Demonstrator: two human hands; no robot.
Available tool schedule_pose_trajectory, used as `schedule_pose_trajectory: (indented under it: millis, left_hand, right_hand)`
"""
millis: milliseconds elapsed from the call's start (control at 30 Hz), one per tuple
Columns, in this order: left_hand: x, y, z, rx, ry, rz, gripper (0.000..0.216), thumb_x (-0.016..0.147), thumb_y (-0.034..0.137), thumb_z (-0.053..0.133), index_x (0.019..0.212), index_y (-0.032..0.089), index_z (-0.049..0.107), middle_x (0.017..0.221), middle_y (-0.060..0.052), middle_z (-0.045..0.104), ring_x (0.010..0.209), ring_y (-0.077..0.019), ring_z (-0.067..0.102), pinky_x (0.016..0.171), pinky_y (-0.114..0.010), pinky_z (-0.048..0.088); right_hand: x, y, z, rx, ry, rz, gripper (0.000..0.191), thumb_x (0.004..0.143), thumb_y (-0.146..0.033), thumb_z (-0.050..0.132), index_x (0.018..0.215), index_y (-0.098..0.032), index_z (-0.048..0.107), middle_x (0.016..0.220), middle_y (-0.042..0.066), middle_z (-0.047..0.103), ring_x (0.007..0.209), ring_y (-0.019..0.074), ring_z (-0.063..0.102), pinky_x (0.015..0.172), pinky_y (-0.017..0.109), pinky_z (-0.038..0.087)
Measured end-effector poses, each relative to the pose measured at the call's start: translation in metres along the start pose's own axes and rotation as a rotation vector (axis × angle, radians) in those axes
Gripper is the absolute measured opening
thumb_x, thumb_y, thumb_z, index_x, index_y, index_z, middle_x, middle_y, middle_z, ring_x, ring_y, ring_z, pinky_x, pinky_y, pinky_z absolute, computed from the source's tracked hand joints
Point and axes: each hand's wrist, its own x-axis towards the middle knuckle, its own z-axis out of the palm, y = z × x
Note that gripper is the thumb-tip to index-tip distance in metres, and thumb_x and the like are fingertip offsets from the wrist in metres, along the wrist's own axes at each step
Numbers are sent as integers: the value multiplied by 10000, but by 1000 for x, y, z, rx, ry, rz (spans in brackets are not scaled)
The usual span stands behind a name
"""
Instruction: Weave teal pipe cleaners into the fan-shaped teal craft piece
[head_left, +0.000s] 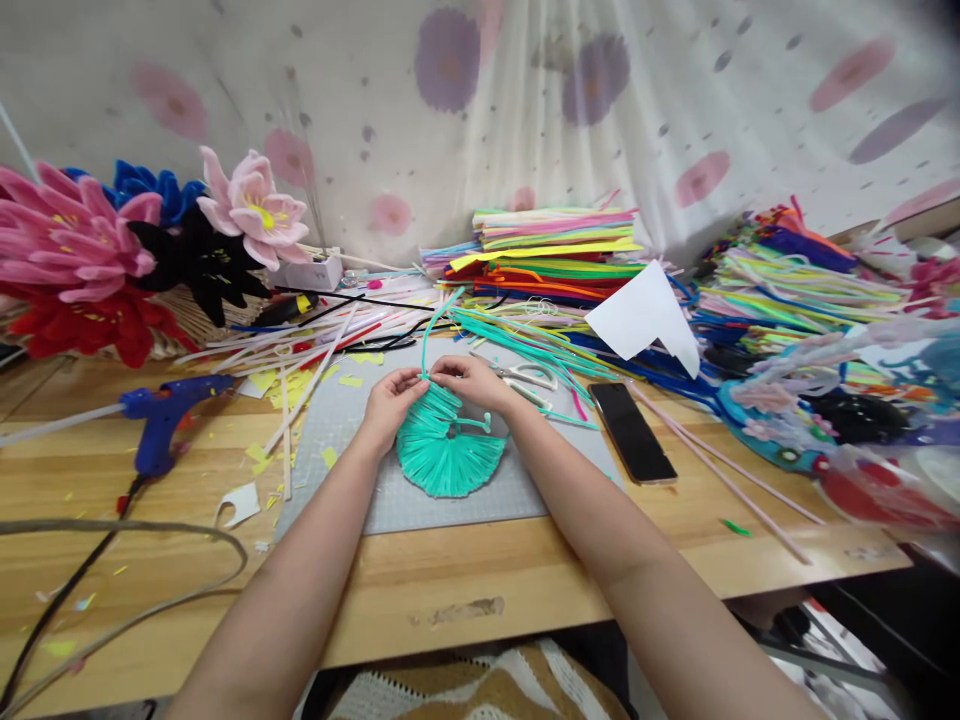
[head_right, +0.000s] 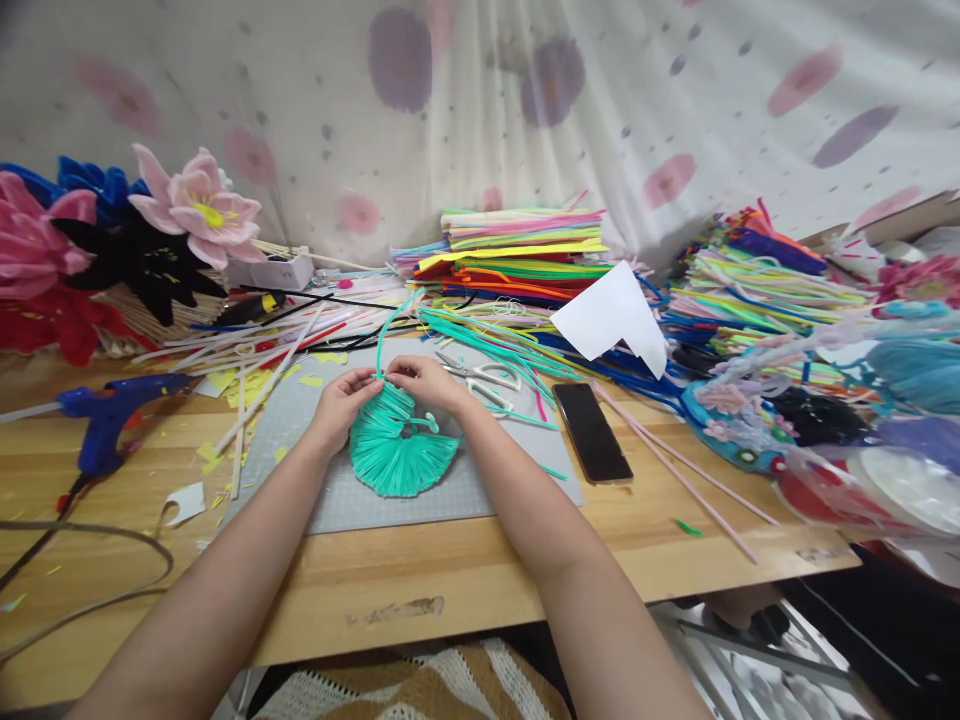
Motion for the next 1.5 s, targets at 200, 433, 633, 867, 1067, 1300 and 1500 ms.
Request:
schedule_pose_trajectory:
  millis: [200,433,633,867,1067,1300,1500]
  left_hand:
    - [-2,3,3,9,69,12,357,480,330,766,754,151,626,687,-3,633,604,-108,556,607,-239,437]
    - [-1,0,7,88,168,21,308,479,310,756,708,137,647,644,-21,640,571,-121,554,585,-252,426]
    - [1,-4,3,335,295,167,175,567,255,676,691,138,635,670,-28,634,612,-132,564,625,-258,431]
    - [-7,0,6,783,308,466,46,643,154,554,641,167,599,675,-17,592,670,-143,537,681,-271,414]
    - [-8,0,5,802,318,458,61,640,142,556,668,166,605,681,-12,599,664,-140,545,675,-264,418]
    - [-7,-3,5,705,303,372,111,649,197,585,740,159,635,718,-23,638,667,-140,570,682,-268,432]
    - [-1,-4,3,439,270,254,188,620,287,644,743,144,644,700,-39,651,630,-143,576,630,-266,440]
  right_hand:
    - [5,6,4,-1,9,-22,153,742,-281,510,720,-141,567,672,-14,540,654,93,468,633,212,365]
    - [1,0,1,-161,-5,28,142,743,-222,494,788,-132,594,677,-3,568,629,90,491,588,206,359]
    - [-4,-12,4,-341,54,2,184,732,-296,549,858,-161,554,751,1,592,679,96,512,621,213,359]
    - [4,-19,15,-469,124,124,432,714,-591,510,815,-172,479,724,17,564,614,113,487,553,226,318]
    - [9,-25,18,-416,66,126,311,760,-463,520,814,-166,447,734,7,536,633,107,469,563,222,332]
    - [13,-19,11,-241,58,79,252,695,-338,590,756,-180,404,671,-31,502,606,96,469,564,225,366]
    - [15,-9,6,211,-13,126,299,633,-124,590,810,-196,360,639,-53,558,569,90,540,520,202,413]
